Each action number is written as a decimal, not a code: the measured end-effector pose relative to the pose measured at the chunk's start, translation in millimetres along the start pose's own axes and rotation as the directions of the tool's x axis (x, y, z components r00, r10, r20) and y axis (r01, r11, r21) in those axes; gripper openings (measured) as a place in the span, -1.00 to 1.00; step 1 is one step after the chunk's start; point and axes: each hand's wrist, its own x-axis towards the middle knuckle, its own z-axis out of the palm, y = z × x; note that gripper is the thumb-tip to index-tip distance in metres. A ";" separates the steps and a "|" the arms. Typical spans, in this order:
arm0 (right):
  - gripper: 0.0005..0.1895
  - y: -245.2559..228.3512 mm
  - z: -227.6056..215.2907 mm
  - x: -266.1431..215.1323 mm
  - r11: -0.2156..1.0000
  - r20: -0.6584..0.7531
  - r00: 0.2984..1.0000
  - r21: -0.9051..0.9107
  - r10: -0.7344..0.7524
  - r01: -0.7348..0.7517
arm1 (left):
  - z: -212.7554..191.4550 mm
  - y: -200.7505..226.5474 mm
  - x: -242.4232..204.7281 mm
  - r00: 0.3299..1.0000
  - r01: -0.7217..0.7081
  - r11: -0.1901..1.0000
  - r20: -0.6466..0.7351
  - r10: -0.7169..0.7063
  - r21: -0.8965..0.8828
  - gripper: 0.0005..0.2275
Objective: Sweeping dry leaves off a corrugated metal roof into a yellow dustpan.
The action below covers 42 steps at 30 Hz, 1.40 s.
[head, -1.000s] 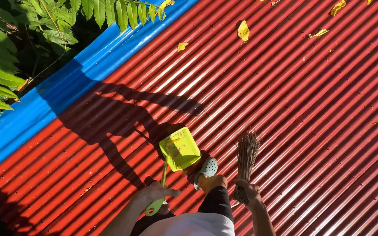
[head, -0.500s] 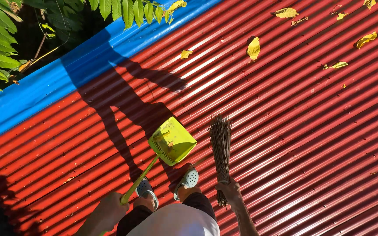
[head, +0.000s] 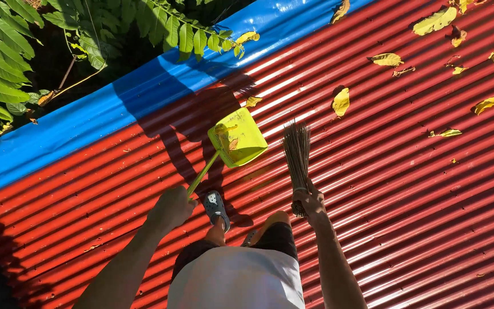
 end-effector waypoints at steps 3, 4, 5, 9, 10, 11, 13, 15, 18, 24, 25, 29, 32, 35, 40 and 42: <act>0.02 -44.5 9.9 43.8 0.996 -0.031 0.999 -0.086 0.022 -0.024 | -27.2 15.9 51.6 0.996 -0.039 0.999 -0.076 0.040 0.012 -0.82; 0.02 -53.9 13.8 62.2 0.996 -0.025 0.999 -0.082 0.034 -0.036 | -47.9 29.8 58.5 0.997 -0.029 0.999 -0.069 0.030 0.018 -0.82; 0.04 -63.1 16.4 81.9 0.986 -0.035 0.999 -0.164 0.026 -0.032 | -67.9 45.4 66.9 0.997 -0.016 0.997 -0.070 0.022 0.078 -0.82; 0.03 -101.2 20.2 162.2 0.909 0.007 1.000 -0.415 0.023 -0.018 | -130.3 110.8 102.5 0.995 0.092 0.986 -0.043 -0.087 0.141 -0.83; 0.03 -105.8 31.4 192.5 0.918 0.006 1.000 -0.395 0.022 -0.017 | -138.2 114.4 121.4 0.995 0.089 0.983 -0.049 -0.082 0.162 -0.83; 0.02 -110.1 44.3 223.0 0.919 0.050 0.999 -0.392 -0.020 0.039 | -146.5 116.3 140.6 0.991 0.114 0.979 -0.090 -0.100 0.169 -0.84; 0.02 -106.1 40.1 267.6 0.907 0.087 0.996 -0.416 -0.032 0.065 | -146.8 135.2 166.7 0.988 0.140 0.978 -0.094 -0.126 0.155 -0.84; 0.07 -98.9 59.9 307.9 0.926 0.121 0.992 -0.369 -0.044 0.086 | -169.1 148.7 181.8 0.990 0.131 0.957 -0.081 -0.114 0.260 -0.84; 0.07 -96.5 90.1 360.4 0.938 0.056 0.997 -0.345 0.055 -0.032 | -177.4 160.8 207.9 0.990 0.139 0.958 -0.070 -0.125 0.252 -0.86; -0.27 -88.7 139.2 336.4 0.933 0.338 0.932 -0.359 0.134 -0.004 | -190.7 171.0 218.3 0.994 0.105 0.962 -0.010 -0.106 0.252 -0.85; -0.27 -91.0 138.5 326.0 0.935 0.324 0.937 -0.355 0.132 -0.009 | -196.5 168.6 222.8 0.996 0.090 0.962 -0.005 -0.092 0.258 -0.85; -0.21 -120.8 139.6 264.2 0.939 0.370 0.926 -0.338 0.071 0.063 | -201.6 128.9 224.6 0.994 0.098 0.964 0.026 -0.108 0.248 -0.84; -0.25 -173.5 142.5 227.7 0.854 0.223 0.966 -0.520 0.128 0.007 | -222.4 115.9 216.6 0.989 0.126 0.967 0.045 -0.139 0.220 -0.84; -0.30 -201.3 141.0 245.7 0.872 0.054 0.989 -0.481 0.136 -0.093 | -252.3 102.3 219.5 0.974 0.199 0.961 0.068 -0.215 0.190 -0.83; -0.10 -252.5 134.4 302.6 0.849 -0.056 0.996 -0.522 0.064 -0.084 | -251.8 45.9 232.9 0.989 0.146 0.980 -0.044 -0.141 0.137 -0.84; -0.24 -287.6 137.4 329.0 0.824 -0.036 0.999 -0.567 -0.021 -0.003 | -264.5 41.8 251.5 0.992 0.084 0.982 0.077 -0.098 0.167 -0.76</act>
